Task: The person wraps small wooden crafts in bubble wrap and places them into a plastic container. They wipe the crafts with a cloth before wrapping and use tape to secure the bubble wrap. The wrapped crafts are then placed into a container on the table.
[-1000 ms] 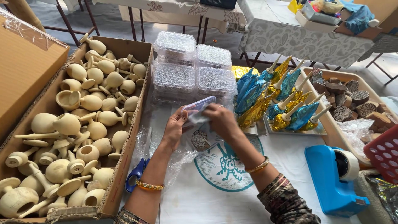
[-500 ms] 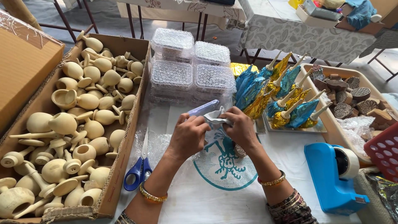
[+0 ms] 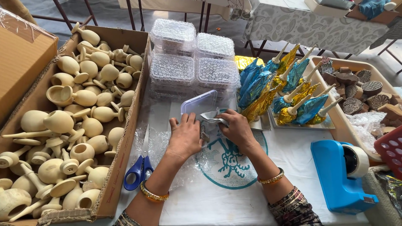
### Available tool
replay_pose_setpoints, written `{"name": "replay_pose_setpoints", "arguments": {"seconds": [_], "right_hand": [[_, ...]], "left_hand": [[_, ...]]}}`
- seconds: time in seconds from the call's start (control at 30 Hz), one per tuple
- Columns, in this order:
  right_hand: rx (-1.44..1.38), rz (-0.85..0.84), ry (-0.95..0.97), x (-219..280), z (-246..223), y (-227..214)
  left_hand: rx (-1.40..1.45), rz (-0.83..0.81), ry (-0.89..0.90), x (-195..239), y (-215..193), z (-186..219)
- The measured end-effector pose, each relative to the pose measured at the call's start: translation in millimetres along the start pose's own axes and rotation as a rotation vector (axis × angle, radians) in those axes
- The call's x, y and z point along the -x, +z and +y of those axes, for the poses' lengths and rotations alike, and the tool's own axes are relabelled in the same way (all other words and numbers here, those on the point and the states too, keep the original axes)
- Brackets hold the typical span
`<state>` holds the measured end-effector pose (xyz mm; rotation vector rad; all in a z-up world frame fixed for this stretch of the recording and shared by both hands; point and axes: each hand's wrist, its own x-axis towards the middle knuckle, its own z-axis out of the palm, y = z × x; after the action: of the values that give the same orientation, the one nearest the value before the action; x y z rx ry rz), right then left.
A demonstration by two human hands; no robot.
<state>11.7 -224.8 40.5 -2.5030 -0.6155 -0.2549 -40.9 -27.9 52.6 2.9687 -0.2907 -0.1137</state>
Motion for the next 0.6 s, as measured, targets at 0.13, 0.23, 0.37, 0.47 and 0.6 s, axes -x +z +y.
{"name": "replay_pose_setpoints", "arguments": {"seconds": [0.13,0.23,0.37,0.47,0.6], "right_hand": [[-0.019,0.000,0.022,0.6,-2.9,-1.3],[0.006,0.003,0.008,-1.8,-3.5,0.1],[0.216,-0.064,-0.029,-9.0,-5.7,23.6],[0.468,-0.152,-0.017,-16.2,-0.4,52.2],[0.206,-0.213,-0.131,-13.7,-13.2,67.7]], "left_hand": [[0.249,0.179,0.006,-10.8,14.3,-11.1],[0.664,0.339,0.005,-18.3,18.4,-22.9],[1.152,0.390,0.010,-35.7,46.8,-33.6],[1.566,0.387,0.003,-45.7,63.5,-37.7],[1.802,0.367,-0.051,-41.7,57.5,-35.6]]}}
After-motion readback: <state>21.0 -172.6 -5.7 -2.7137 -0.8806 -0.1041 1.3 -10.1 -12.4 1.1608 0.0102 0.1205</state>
